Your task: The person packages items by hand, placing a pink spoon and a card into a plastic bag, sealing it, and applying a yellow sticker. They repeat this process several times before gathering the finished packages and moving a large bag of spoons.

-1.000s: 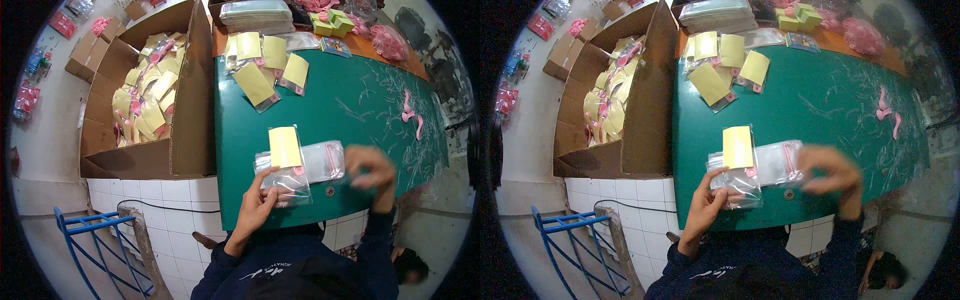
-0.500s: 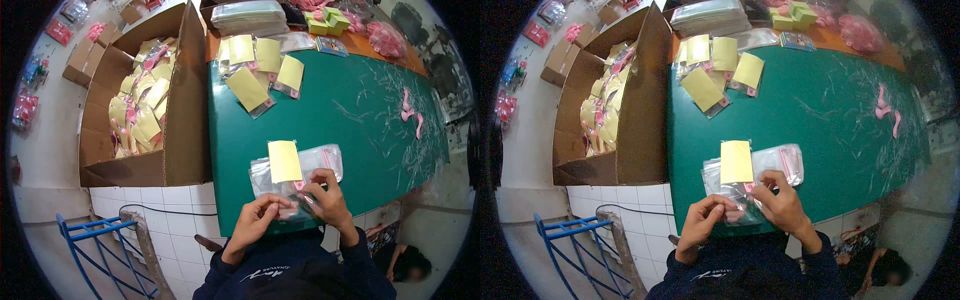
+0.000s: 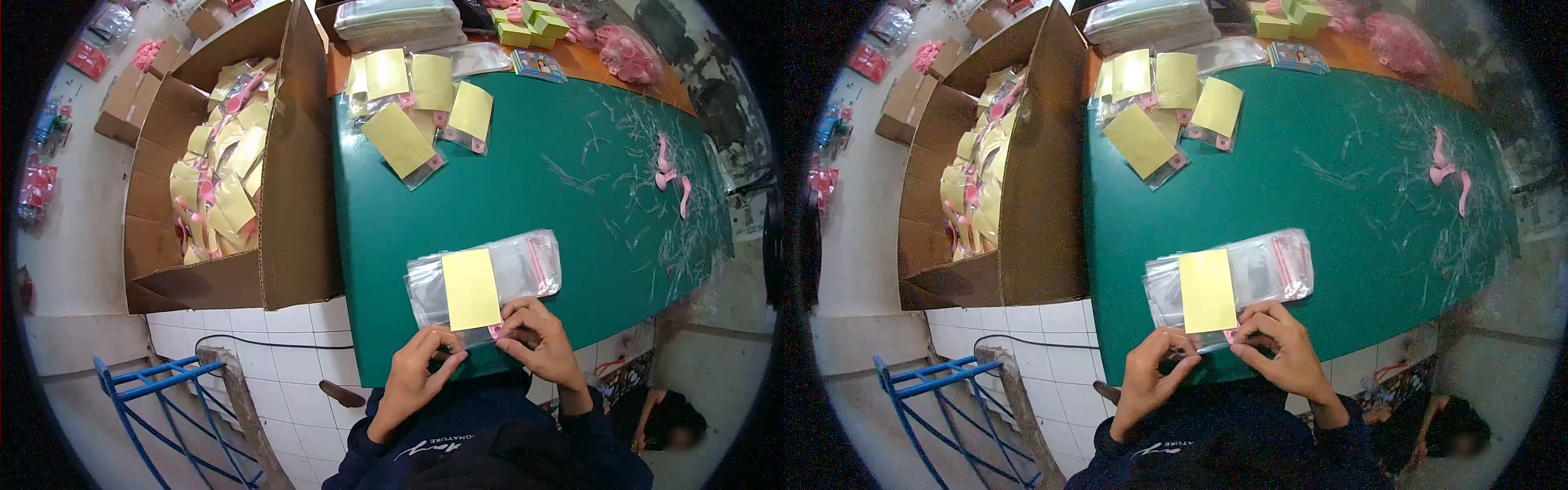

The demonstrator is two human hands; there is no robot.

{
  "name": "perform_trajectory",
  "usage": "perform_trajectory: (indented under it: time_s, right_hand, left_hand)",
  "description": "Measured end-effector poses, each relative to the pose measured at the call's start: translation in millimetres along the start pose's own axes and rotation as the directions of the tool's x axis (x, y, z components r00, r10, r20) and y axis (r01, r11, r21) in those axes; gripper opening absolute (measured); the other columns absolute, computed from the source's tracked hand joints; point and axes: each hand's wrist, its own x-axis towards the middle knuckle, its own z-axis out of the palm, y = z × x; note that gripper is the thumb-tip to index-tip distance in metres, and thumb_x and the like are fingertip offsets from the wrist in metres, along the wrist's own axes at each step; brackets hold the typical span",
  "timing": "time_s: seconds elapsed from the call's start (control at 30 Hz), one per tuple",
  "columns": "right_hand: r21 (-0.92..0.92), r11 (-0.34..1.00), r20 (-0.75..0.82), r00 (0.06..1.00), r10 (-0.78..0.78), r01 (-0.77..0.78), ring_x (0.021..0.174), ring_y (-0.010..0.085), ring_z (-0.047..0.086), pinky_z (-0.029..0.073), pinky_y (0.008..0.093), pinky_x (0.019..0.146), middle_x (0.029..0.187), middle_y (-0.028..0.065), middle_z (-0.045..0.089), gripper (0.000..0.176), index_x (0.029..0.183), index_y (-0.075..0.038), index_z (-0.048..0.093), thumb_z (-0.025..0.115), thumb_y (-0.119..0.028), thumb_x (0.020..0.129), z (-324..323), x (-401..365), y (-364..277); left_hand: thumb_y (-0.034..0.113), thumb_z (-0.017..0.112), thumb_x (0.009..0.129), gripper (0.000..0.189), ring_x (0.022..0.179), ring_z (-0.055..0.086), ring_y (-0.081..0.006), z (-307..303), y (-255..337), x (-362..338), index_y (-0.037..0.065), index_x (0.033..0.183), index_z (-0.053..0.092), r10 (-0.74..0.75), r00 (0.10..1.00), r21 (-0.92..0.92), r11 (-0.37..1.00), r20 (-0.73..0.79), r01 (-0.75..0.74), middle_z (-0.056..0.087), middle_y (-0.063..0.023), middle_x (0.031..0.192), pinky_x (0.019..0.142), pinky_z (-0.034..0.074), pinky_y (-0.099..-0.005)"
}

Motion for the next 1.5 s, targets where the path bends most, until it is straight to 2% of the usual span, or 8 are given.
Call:
perform_trajectory:
  time_s: [0.13,0.43,0.73,0.8,0.97,1.13,1.23,1.5]
  right_hand:
    - [0.344,0.922,-0.051,0.977,0.206,-0.176,0.083,0.0122,0.06,0.054,0.0237,0.068,0.09,0.008,0.057,0.009,0.088,0.004,0.057,0.062,-0.001,0.082,12,-5,7]
    - [0.342,0.923,-0.235,0.935,0.265,-0.175,0.075,0.0136,0.063,0.055,0.0247,0.063,0.084,0.0102,0.059,0.018,0.095,0.004,0.05,0.061,0.003,0.081,25,-8,10]
    - [0.142,0.974,-0.129,0.972,0.197,-0.179,0.07,0.0108,0.062,0.052,0.021,0.061,0.084,0.0098,0.06,0.028,0.106,0.002,0.056,0.063,0.002,0.079,8,-8,-6]
    - [-0.129,0.982,-0.247,0.964,0.102,-0.137,0.073,0.0129,0.061,0.051,0.0248,0.064,0.086,0.0107,0.061,0.024,0.101,0.0,0.06,0.064,-0.002,0.078,-20,-5,-7]
    - [-0.74,0.609,-0.595,0.701,-0.395,-0.286,0.082,0.0189,0.059,0.045,0.0302,0.073,0.091,0.0092,0.061,0.023,0.101,-0.003,0.061,0.06,-0.018,0.083,-201,33,31]
    - [-0.613,0.09,-0.772,0.57,-0.282,-0.785,0.092,0.0361,0.058,0.045,0.0424,0.078,0.1,0.0193,0.06,0.027,0.097,-0.003,0.059,0.062,-0.023,0.08,-424,38,131]
    - [-0.49,0.264,-0.871,0.461,-0.169,-0.831,0.091,0.0412,0.057,0.044,0.0458,0.078,0.093,0.0217,0.061,0.027,0.091,-0.001,0.059,0.064,-0.021,0.075,-426,40,135]
    - [-0.18,0.215,-0.981,0.158,-0.116,-0.96,0.106,0.0367,0.053,0.04,0.0584,0.086,0.114,0.0164,0.057,0.03,0.103,-0.012,0.058,0.055,-0.028,0.078,-430,31,132]
  left_hand:
    - [0.002,0.068,0.075,0.011,0.079,0.059,-0.0127,8,-1,-1,0.001,0.082,0.058,-0.024,0.996,-0.047,0.999,-0.083,0.02,0.058,-0.0084,0.09,0.065,0.05,-0.0236]
    - [0.0,0.062,0.081,0.015,0.079,0.057,-0.0102,25,-5,-6,-0.001,0.092,0.052,-0.251,0.953,-0.342,0.922,-0.17,0.182,0.056,-0.0072,0.091,0.059,0.05,-0.0193]
    - [-0.001,0.059,0.082,0.038,0.09,0.053,-0.0122,10,13,-2,0.002,0.119,0.049,-0.106,0.994,-0.16,0.981,0.018,0.108,0.051,-0.0076,0.111,0.056,0.05,-0.0196]
    - [0.0,0.059,0.082,0.041,0.089,0.054,-0.0132,-1,21,7,0.002,0.121,0.048,-0.051,0.999,-0.139,0.989,0.014,0.053,0.052,-0.0089,0.112,0.056,0.051,-0.0206]
    - [0.006,0.061,0.082,0.042,0.095,0.057,-0.0218,-45,33,89,0.001,0.122,0.047,0.222,0.953,0.031,0.975,-0.204,-0.22,0.052,-0.0162,0.119,0.067,0.052,-0.0293]
    - [0.016,0.063,0.081,0.048,0.112,0.051,-0.0267,-54,20,125,0.007,0.125,0.046,0.342,0.927,0.327,0.903,-0.157,-0.278,0.047,-0.017,0.127,0.085,0.047,-0.039]
    - [0.016,0.065,0.08,0.041,0.109,0.052,-0.0313,-26,22,114,0.008,0.118,0.052,0.328,0.944,0.387,0.877,-0.044,-0.286,0.047,-0.0167,0.124,0.087,0.046,-0.0386]
    - [0.018,0.069,0.075,0.032,0.091,0.053,-0.0313,7,11,112,0.005,0.101,0.056,0.33,0.939,0.48,0.811,0.097,-0.334,0.051,-0.0143,0.099,0.078,0.045,-0.0399]
